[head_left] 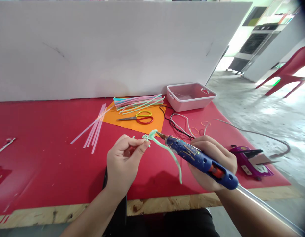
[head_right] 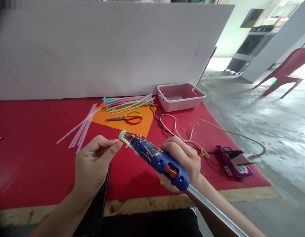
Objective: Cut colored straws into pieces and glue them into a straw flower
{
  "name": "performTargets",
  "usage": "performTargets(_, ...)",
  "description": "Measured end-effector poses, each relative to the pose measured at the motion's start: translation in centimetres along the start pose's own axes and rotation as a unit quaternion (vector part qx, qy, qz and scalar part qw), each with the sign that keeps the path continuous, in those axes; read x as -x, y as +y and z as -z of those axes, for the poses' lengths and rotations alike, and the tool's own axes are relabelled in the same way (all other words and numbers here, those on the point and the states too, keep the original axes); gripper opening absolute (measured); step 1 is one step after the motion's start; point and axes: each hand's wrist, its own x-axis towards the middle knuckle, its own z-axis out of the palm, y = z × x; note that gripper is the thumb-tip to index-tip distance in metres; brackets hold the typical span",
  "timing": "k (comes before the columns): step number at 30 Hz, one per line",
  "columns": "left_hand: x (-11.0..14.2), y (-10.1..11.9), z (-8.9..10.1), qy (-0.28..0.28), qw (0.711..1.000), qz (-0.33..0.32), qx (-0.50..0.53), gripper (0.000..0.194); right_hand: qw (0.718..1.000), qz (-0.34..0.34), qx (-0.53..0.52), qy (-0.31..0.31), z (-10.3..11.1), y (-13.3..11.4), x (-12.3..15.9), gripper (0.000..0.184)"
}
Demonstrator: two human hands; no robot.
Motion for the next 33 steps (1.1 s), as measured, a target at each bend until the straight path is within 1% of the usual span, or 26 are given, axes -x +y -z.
performTargets(3, 0.1, 0.1, -0.1, 0.002, 1.0, 0.011, 0.004, 0.008, 1.0, 0.008, 0.004, -0.011, -0.1, 0.0, 0.1, 0.019)
performTargets(8, 0.1, 0.3, -0.2, 0.001, 1.0, 0.005, 0.011, 0.008, 1.0, -0.005, 0.019, 0.006, 0.0, 0.0, 0.2, 0.017)
performTargets(12, 0.0, 0.3, -0.1, -0.006, 1.0, 0.004, 0.021, 0.009, 1.0, -0.011, 0.012, 0.013, 0.0, -0.2, 0.2, 0.015)
performTargets(17, -0.1, 0.3, -0.1, -0.018, 0.999, 0.014, 0.036, 0.009, 1.0, -0.007, 0.012, 0.003, 0.1, -0.5, 0.4, 0.017)
performTargets(23, -0.1, 0.3, -0.2, -0.024, 0.997, 0.032, 0.068, 0.008, 1.0, -0.013, 0.012, 0.012, 0.5, -0.6, 0.5, 0.016)
performTargets(25, -0.1, 0.4, -0.1, -0.027, 0.996, 0.037, 0.076, 0.008, 1.0, -0.009, 0.008, 0.015, 0.4, -0.7, 0.4, 0.017)
performTargets(29, -0.1, 0.4, 0.0, -0.032, 0.994, 0.055, 0.094, 0.008, 1.0, 0.019, 0.004, 0.0, 0.1, -1.1, 0.1, 0.027)
performTargets(33, 0.1, 0.6, 0.1, -0.041, 0.991, 0.073, 0.106, 0.01, 0.999, 0.021, 0.005, 0.033, -0.1, -1.2, -0.1, 0.027)
